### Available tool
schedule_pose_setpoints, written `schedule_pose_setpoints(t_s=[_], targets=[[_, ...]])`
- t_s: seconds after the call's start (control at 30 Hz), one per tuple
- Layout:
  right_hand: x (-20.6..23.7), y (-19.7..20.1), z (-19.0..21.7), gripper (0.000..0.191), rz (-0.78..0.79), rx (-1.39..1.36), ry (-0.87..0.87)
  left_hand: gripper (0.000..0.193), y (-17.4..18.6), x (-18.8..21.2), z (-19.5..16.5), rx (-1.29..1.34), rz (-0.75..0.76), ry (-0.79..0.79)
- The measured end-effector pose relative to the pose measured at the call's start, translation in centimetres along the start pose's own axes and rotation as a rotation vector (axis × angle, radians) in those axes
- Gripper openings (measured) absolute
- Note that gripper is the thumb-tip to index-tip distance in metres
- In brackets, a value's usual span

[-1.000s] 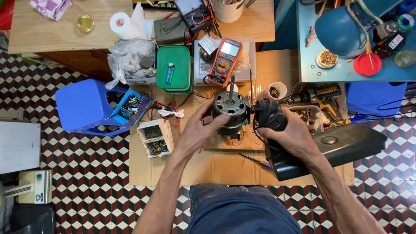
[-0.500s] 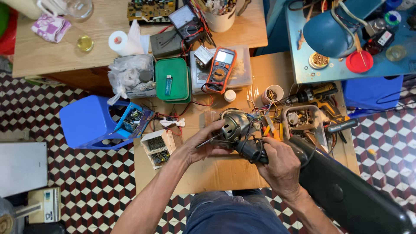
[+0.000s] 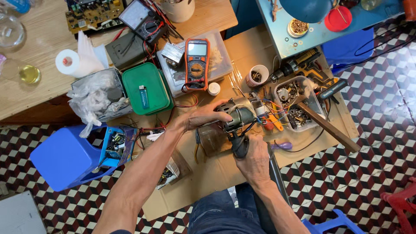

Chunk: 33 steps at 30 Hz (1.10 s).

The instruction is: The person disassembles a small electric motor, removes the rotor, and uses a multimeter to test the electrical connections. They then reassemble the motor and secure it with a screwdriver.

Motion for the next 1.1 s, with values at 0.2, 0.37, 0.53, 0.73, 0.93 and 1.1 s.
schedule_pose_setpoints(t_s=[0.2,0.37,0.53,0.73,0.93,1.1], targets=[[-0.2,-2.8,2.0,0.061,-0.114,0.081,0.063,0.106,3.3,-2.4,-0.2,-0.272,0.017,0.11],[-0.3,-5.1,3.3,0.069,-0.053,0.134,0.103,0.102,4.9,-1.8,-1.8,-0.631,0.049,-0.028],[0.4,-7.3,3.8,0.075,0.08,0.097,0.046,0.088,4.5,0.9,-1.9,-0.569,0.029,-0.198],[2.4,-6.8,3.3,0.077,0.144,-0.011,0.043,0.072,2.1,1.8,-2.8,-0.676,-0.047,-0.585],[7.1,0.3,-2.6,0.028,0.116,-0.209,0.08,0.068,1.0,3.9,-4.7,-0.838,-0.276,-0.677],[10.9,0.8,-12.9,0.016,0.245,-0.163,-0.356,0.056,1.0,9.2,-4.1,-0.732,-0.684,-0.768]])
Point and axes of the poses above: each hand's wrist, its own x-axis away from the middle knuckle, its own y-axis out of the back of the hand, z = x × y, the point moved 9 cm from there along -x, towards the middle knuckle, and after that the axes turned 8 degrees about x, right-handed, at the moved point
